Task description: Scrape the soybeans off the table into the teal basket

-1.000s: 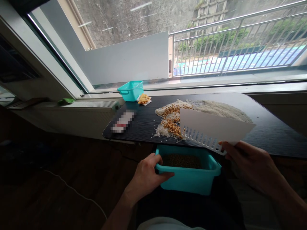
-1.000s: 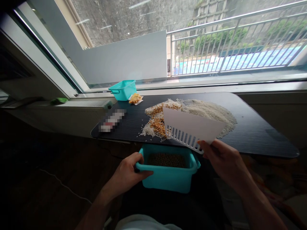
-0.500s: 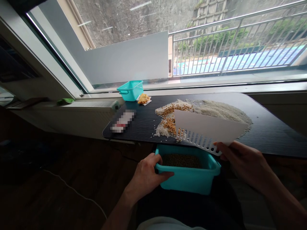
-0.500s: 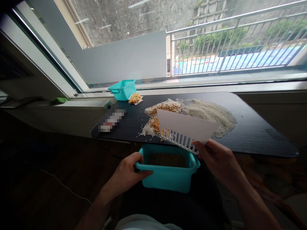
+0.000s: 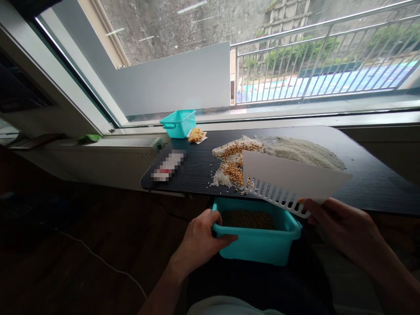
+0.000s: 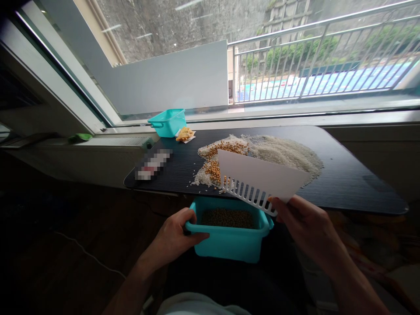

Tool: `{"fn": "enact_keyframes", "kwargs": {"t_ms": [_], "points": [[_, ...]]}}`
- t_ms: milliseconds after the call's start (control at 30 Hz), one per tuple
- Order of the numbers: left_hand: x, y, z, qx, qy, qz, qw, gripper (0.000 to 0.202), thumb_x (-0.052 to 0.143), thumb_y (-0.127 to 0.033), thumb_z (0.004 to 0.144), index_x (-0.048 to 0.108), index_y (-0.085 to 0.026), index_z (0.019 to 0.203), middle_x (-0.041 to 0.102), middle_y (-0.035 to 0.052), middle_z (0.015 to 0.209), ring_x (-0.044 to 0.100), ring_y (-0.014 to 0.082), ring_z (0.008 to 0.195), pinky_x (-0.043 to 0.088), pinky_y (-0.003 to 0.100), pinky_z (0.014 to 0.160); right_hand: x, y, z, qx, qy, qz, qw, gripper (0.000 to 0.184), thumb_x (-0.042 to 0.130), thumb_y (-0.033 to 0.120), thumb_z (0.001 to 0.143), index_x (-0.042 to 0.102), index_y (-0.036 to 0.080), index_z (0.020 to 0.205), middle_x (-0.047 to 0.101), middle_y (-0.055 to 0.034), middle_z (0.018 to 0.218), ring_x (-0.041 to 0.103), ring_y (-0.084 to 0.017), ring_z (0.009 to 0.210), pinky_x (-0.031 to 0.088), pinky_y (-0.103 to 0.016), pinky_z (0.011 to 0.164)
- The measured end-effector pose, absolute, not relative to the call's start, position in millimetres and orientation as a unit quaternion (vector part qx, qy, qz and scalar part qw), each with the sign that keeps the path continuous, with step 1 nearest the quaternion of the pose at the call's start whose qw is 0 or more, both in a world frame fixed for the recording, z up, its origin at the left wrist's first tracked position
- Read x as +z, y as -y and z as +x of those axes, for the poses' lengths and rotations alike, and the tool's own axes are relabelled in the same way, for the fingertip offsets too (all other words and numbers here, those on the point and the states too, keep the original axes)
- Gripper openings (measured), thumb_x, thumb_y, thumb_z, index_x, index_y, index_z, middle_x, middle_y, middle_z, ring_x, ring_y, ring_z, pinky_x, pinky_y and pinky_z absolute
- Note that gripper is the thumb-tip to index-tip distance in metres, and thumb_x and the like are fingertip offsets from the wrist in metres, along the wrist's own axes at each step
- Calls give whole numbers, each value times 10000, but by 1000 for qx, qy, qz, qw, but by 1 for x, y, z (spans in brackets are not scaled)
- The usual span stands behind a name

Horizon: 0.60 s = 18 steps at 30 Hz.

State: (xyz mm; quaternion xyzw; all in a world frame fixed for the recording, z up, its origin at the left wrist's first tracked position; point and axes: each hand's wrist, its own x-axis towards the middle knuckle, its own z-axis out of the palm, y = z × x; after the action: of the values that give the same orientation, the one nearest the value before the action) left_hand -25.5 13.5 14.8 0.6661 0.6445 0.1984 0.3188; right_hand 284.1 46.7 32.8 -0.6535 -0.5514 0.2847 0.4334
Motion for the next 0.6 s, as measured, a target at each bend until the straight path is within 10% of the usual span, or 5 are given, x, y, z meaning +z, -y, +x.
{"fn": "enact_keyframes", "kwargs": {"t_ms": [600], "points": [[13,-13,-27,206,-640,669,318,358,862,-349,779,525,-228,758,466,-69,755,489,149,707,309,285,658,26,-54,285,279,606,-623,408,543,708,770,780,809,237,770,718,-41,609,672,-222,595,526,-307,538]]}}
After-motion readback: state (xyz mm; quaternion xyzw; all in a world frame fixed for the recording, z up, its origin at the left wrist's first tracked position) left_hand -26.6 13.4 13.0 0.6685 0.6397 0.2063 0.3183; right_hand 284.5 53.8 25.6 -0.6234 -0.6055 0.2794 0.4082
